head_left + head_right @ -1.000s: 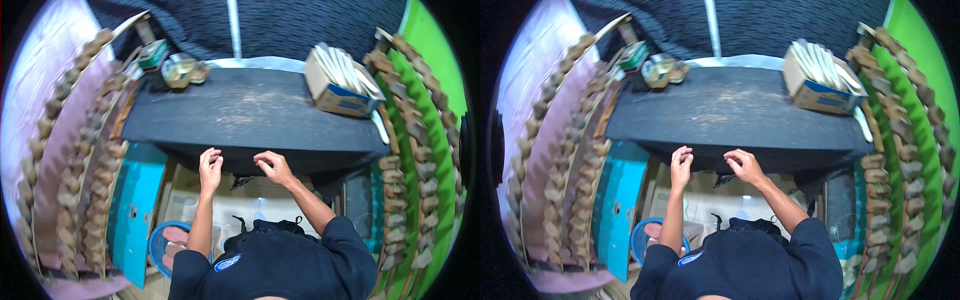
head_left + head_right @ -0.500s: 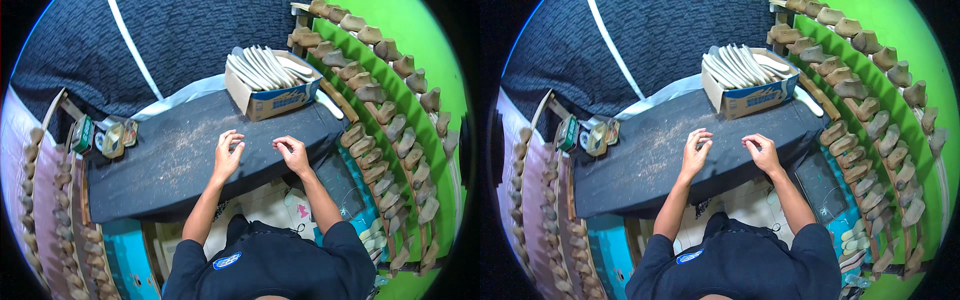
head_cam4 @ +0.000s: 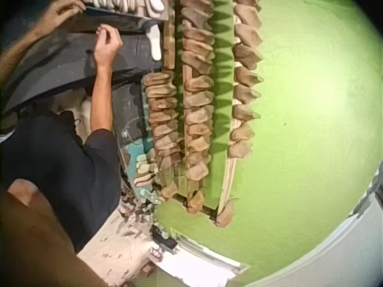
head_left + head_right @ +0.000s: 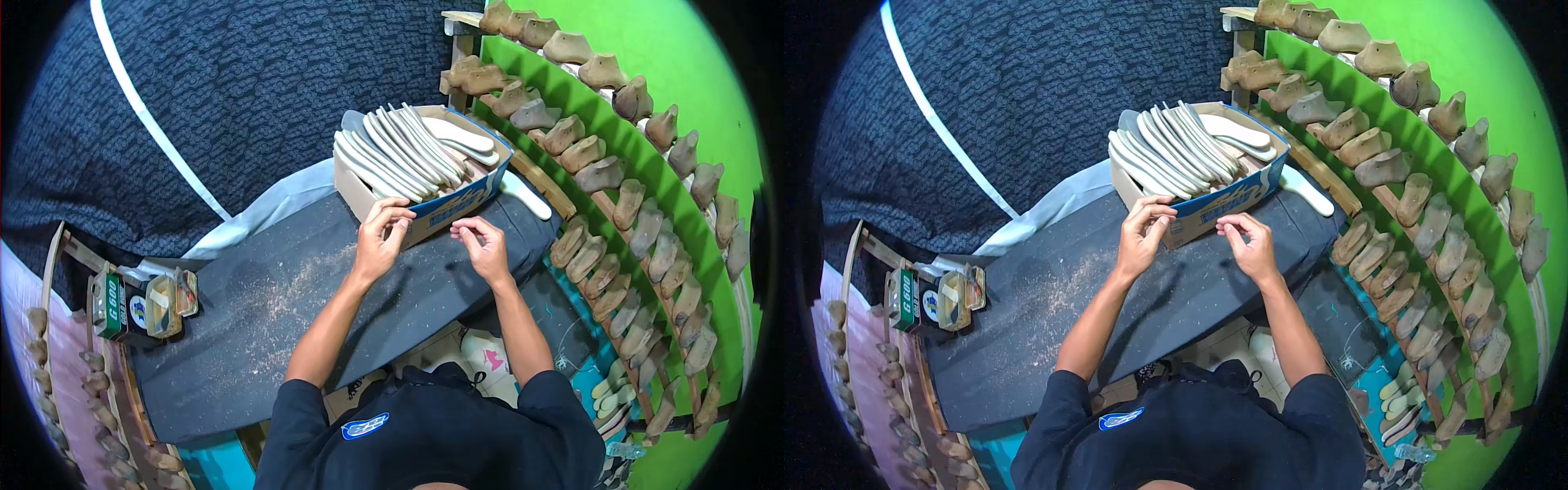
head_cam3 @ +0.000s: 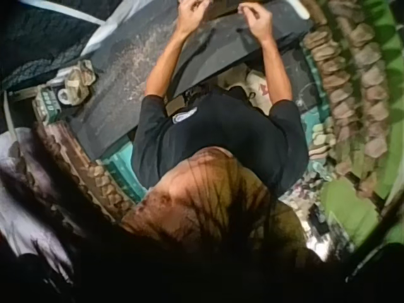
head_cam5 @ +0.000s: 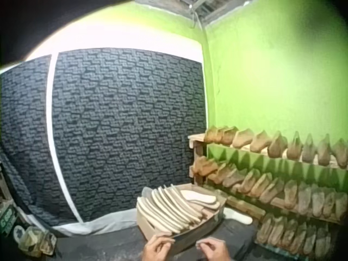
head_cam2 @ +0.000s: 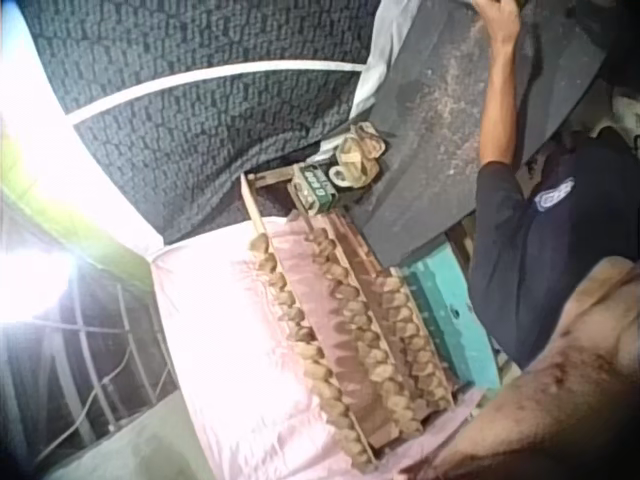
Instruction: Applying adhesive to the edges and surface of shoe soles using a brush.
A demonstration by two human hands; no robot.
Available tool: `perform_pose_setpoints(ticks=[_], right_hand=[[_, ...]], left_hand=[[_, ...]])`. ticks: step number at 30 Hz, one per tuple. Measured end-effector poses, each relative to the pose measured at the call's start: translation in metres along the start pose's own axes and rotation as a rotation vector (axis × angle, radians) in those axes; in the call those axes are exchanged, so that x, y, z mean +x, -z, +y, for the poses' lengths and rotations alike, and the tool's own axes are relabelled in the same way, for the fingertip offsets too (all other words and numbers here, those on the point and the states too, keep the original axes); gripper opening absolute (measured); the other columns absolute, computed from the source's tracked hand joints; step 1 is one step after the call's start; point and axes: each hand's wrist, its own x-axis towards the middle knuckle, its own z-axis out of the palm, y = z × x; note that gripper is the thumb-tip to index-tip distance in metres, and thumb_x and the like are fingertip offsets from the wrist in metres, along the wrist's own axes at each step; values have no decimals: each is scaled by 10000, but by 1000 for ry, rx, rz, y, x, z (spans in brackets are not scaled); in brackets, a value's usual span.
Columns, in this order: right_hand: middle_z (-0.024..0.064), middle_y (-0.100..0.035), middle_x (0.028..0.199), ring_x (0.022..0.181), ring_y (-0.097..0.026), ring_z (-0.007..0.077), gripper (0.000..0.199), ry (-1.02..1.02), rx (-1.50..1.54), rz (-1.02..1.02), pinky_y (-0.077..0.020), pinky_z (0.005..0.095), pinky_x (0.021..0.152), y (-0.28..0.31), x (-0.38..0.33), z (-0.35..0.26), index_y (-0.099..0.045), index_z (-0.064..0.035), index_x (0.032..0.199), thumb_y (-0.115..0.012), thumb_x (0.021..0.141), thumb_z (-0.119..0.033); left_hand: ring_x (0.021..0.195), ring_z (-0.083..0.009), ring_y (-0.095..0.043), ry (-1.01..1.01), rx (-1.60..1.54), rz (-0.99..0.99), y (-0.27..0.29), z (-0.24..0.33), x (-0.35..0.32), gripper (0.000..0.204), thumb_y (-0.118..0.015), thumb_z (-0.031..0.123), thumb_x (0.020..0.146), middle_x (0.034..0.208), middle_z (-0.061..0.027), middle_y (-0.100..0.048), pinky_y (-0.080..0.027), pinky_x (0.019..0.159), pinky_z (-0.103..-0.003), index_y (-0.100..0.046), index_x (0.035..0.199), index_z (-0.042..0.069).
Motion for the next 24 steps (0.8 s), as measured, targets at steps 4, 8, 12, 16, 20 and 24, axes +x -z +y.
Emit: perform_pose_setpoints(ticks=[4, 8, 12, 16, 20, 24], right_hand=[[91, -687, 871, 791, -679, 151, 116, 113, -67, 76, -536, 260, 713, 14, 37, 11, -688, 34, 950, -583, 901, 38], [114, -668, 970, 801, -657, 175, 114, 269, -219, 192, -535, 280, 698, 30, 70, 21, -684, 14, 943, -610, 860, 39], [136, -663, 1003, 853, -664, 222, 135, 353, -323, 153, -547, 307, 730, 45, 102, 34, -684, 7, 956, -627, 836, 32], [155, -666, 1015, 894, -672, 267, 231, 278, -328, -8, -553, 335, 773, 59, 148, 55, -679, 8, 1025, -645, 799, -27], [202, -666, 1068, 949, -665, 323, 366, 102, -346, -249, -550, 363, 815, 65, 180, 69, -673, 19, 1107, -655, 763, -105], [272, -660, 1092, 1012, -640, 414, 466, 90, -654, -345, -512, 425, 906, 57, 181, 70, -666, 70, 1104, -669, 685, -134]], left_hand=[[1040, -166, -610, -133, 93, -22, -9, -8, 36, 153, -560, -1, 921, 1214, -123, -586, -513, 852, -287, -687, 1002, -27], [1043, -163, -596, -30, 47, -9, -28, -10, 55, 149, -553, -1, 919, 1188, -115, -598, -495, 852, -289, -690, 979, -11], [1026, -167, -601, -128, 119, 34, -40, -18, 68, 155, -556, 13, 913, 1196, -113, -597, -500, 833, -293, -692, 985, -7], [1021, -197, -608, -89, 236, 13, -48, -26, 83, 156, -568, 33, 908, 1203, -124, -597, -506, 840, -317, -693, 996, 3], [1036, -246, -619, -88, 418, -28, -45, -41, 95, 162, -594, 63, 896, 1195, -147, -597, -514, 849, -332, -684, 1021, 13], [1072, -266, -618, -59, 502, -13, -41, -45, 90, 175, -604, 68, 890, 1180, -156, -612, -507, 871, -336, -684, 1034, 11]])
